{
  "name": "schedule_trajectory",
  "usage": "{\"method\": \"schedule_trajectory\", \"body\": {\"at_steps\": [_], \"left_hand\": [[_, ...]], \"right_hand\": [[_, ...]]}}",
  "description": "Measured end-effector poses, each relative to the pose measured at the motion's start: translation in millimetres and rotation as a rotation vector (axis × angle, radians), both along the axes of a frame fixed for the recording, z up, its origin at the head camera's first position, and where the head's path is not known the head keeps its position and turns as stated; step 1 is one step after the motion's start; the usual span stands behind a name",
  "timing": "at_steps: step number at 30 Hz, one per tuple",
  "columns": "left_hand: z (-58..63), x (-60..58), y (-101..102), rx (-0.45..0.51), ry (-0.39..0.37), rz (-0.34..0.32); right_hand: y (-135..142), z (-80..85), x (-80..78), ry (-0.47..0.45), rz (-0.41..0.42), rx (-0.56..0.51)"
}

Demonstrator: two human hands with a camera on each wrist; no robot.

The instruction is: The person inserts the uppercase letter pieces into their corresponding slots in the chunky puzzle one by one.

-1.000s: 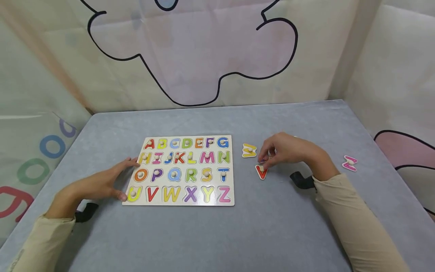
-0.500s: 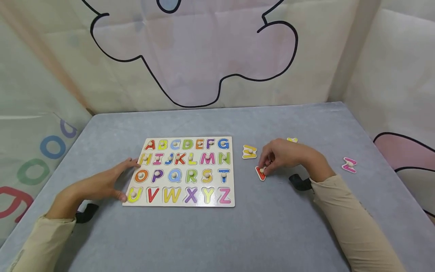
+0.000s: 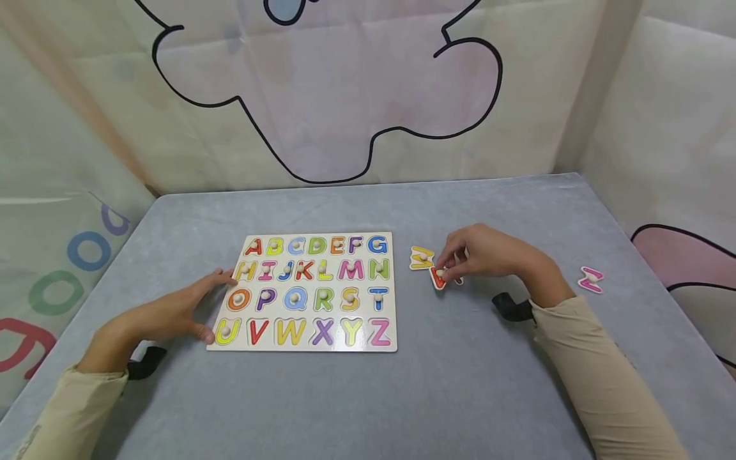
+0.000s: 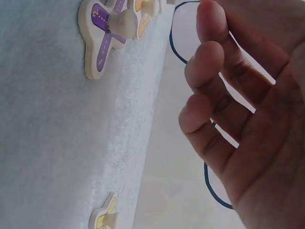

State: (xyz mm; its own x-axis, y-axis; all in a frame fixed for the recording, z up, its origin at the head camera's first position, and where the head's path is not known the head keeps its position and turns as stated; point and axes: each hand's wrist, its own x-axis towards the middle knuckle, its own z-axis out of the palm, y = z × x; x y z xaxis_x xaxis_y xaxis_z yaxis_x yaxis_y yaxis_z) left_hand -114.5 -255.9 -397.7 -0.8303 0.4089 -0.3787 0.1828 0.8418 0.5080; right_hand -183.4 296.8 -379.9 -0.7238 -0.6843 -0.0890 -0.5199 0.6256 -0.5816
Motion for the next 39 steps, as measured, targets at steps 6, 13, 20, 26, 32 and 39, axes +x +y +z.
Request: {"method": "schedule_trajectory", "body": {"at_steps": [6, 13, 20, 26, 32, 39], "left_hand": [[-0.1, 1.8, 0, -0.001, 0.016, -0.005], [-2.4, 5.1, -2, -0.011, 0.022, -0.015], [0.2, 2.8, -1, -0.019, 0.012, -0.017], [2.5, -1.3, 0, -0.021, 0.018, -0.006], [-0.7, -2.0, 1, -0.023, -0.003, -0.002], [-1.7, -1.0, 2, -0.032, 0.008, -0.002]], "right_hand": [[-3, 1.8, 1.7, 0.035, -0.015, -0.029], [-5, 3.6, 5.4, 0.056, -0.019, -0.054], [-9, 5.4, 7.5, 0.144, -0.011, -0.069], [-17, 8.6, 5.2, 0.184, 0.018, -0.130], [-32, 9.9, 5.0, 0.156, 0.024, -0.123], [-58, 10.8, 6.3, 0.074, 0.060, -0.153]]}}
